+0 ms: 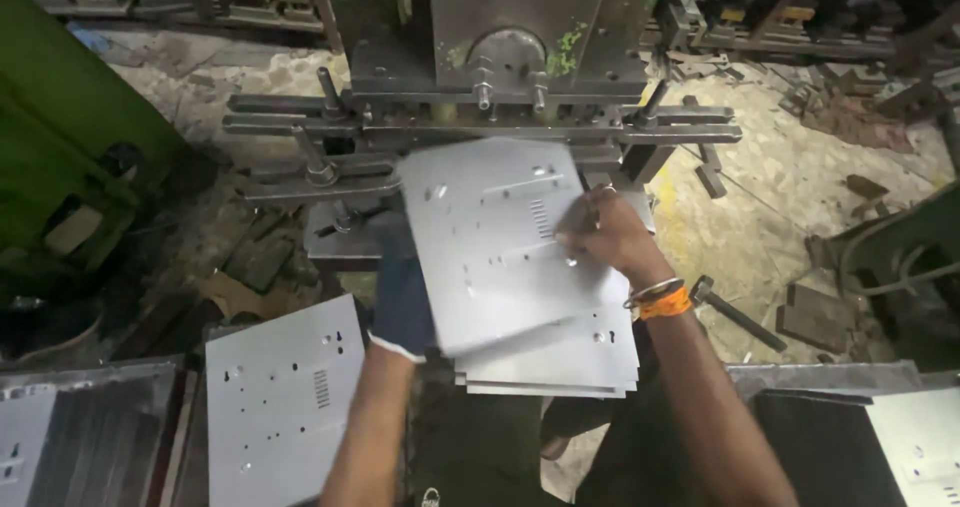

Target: Placing metal panels into a stamping machine and stacking the processed parts.

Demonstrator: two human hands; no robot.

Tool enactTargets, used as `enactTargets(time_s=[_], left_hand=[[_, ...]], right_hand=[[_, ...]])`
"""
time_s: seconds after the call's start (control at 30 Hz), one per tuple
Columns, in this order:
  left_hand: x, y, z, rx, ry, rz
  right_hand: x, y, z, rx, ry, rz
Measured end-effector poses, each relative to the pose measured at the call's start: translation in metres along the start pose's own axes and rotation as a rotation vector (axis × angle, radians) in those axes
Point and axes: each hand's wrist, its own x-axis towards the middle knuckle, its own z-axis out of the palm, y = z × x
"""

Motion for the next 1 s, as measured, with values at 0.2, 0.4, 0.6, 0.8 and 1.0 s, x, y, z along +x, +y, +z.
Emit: enactTargets(time_s=[0.2, 0.4, 0.6, 0.8, 1.0], left_hand=[[-0.015, -0.053, -0.067, 0.719, -0.168, 0.269], [-0.053, -0.026, -0.024, 0.294, -0.115, -0.111], [-0.049, -0.007, -0.006, 0.047, -0.058, -0.304], [0.011, 0.011, 0.009, 0.009, 0.170, -0.194], [0.055, 0.001, -0.038, 0.074, 0.234, -0.113]], right_hand=[[0.010, -0.030, 0.046, 0.061, -0.212, -0.583], [-0.039, -0.060, 0.065, -0.247, 0.045, -0.824], [-0.064, -0.028, 0.019, -0.144, 0.461, -0.184], [-0.034, 0.019, 0.022, 0.809, 0.111, 0.106], [-0.007, 0.008, 0.027, 0.802, 0.104, 0.190]])
